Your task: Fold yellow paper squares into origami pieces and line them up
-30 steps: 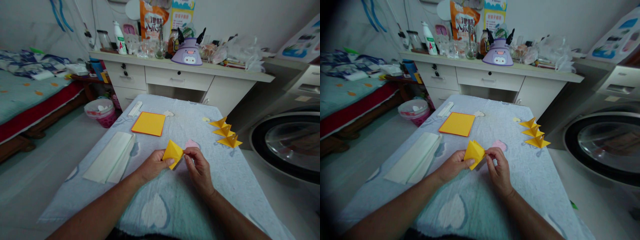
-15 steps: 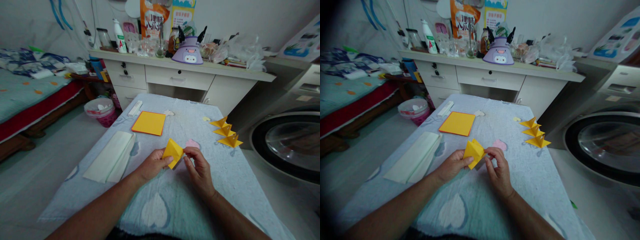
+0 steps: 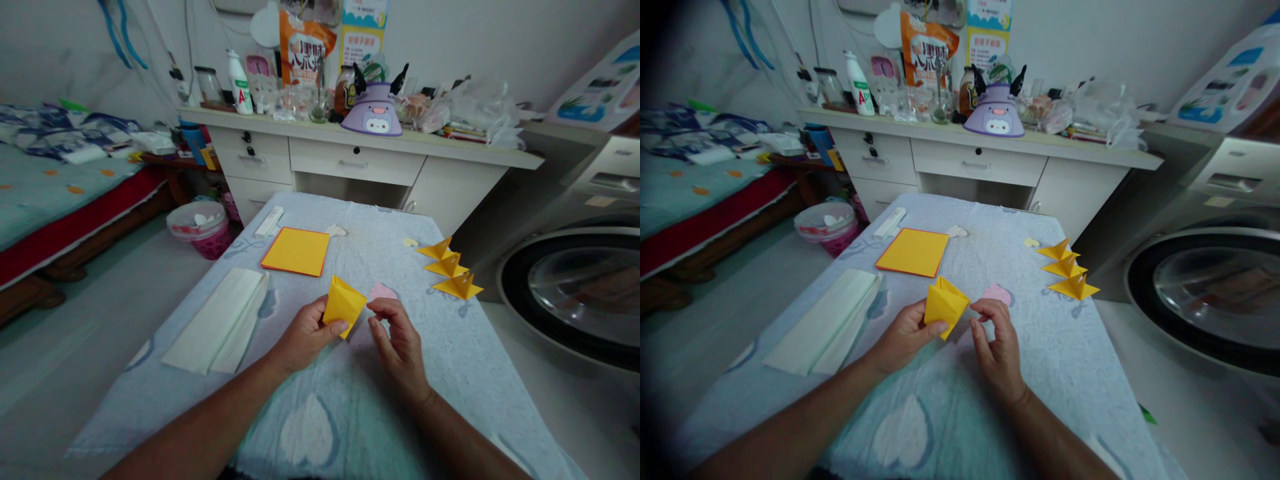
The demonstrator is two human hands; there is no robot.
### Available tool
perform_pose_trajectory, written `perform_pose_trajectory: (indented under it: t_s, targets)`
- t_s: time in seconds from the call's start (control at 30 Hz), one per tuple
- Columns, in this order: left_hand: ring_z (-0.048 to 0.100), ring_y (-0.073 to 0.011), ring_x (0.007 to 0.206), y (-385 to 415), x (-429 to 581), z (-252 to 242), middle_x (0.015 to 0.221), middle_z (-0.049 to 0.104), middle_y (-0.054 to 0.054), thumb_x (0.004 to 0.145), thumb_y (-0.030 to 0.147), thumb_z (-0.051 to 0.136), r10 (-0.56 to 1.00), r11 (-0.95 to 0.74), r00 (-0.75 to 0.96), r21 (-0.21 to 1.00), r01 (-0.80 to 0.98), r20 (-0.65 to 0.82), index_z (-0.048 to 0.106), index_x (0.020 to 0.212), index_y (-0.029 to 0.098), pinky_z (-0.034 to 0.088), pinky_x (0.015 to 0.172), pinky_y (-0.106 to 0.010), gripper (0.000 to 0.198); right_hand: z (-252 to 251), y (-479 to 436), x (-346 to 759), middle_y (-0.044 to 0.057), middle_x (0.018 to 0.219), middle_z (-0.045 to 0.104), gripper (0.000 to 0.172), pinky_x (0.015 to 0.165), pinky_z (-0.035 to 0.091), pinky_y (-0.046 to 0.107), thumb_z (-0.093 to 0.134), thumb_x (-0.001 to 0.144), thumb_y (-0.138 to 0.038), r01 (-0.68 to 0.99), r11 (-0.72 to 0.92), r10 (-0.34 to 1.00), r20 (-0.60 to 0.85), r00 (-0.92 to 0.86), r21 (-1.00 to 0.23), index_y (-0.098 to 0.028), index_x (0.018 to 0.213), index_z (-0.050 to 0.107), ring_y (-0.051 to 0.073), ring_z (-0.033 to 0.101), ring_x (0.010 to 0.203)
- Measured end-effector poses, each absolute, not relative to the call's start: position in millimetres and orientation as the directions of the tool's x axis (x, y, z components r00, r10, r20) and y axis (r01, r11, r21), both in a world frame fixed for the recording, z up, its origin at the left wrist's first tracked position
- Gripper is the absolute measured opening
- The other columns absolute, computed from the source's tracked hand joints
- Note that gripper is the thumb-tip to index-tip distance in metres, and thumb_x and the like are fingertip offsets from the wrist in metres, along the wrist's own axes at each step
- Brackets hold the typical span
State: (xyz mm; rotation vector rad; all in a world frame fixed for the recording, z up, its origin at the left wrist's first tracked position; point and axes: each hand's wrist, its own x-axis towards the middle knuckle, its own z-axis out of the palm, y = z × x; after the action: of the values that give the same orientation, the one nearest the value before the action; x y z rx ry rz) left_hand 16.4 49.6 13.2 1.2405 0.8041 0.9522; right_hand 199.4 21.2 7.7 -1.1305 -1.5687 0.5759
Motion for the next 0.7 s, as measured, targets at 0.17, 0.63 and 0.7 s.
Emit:
perform_pose_trajectory:
  t_s: [0.17,0.63,0.7]
  targets:
    - [0.055,-0.0168,0.083,50.1,16.1,14.2,0.093,0.062,-0.004,0.08,0.035,0.068,0.919,-0.001,0.392,0.996,-0.094,0.038,0.063,0.104,0.014,0.044,0.076,-0.027,0.032,12.4,20.4,198.0,0.007,0.106,0.058,0.023,0.083,0.047,0.038,0.051,0.093,-0.021,0.394,0.481,0.859,0.51,-0.034,-0.783,-0.027,0.114,0.059,0.022,0.054,0.101]
    - [0.058,-0.0159,0.082,49.3,11.6,17.3,0.084,0.06,-0.001,0.08,0.02,0.063,0.9,-0.29,0.379,0.945,0.149,0.217,0.065,0.083,0.018,0.043,0.075,-0.026,0.004,11.2,16.2,198.4,0.007,0.109,0.055,0.036,0.086,0.047,0.042,0.053,0.092,-0.019,0.367,0.522,0.85,0.505,-0.148,-0.77,-0.031,0.125,0.056,0.023,0.053,0.103]
    - [0.059,-0.016,0.084,48.7,11.1,17.4,0.086,0.061,-0.001,0.079,0.017,0.062,0.897,-0.301,0.382,0.939,0.164,0.221,0.064,0.085,0.019,0.043,0.076,-0.025,0.006,11.6,16.2,198.0,0.007,0.109,0.054,0.036,0.087,0.047,0.042,0.054,0.091,-0.019,0.373,0.529,0.846,0.508,-0.163,-0.762,-0.031,0.125,0.056,0.023,0.053,0.103]
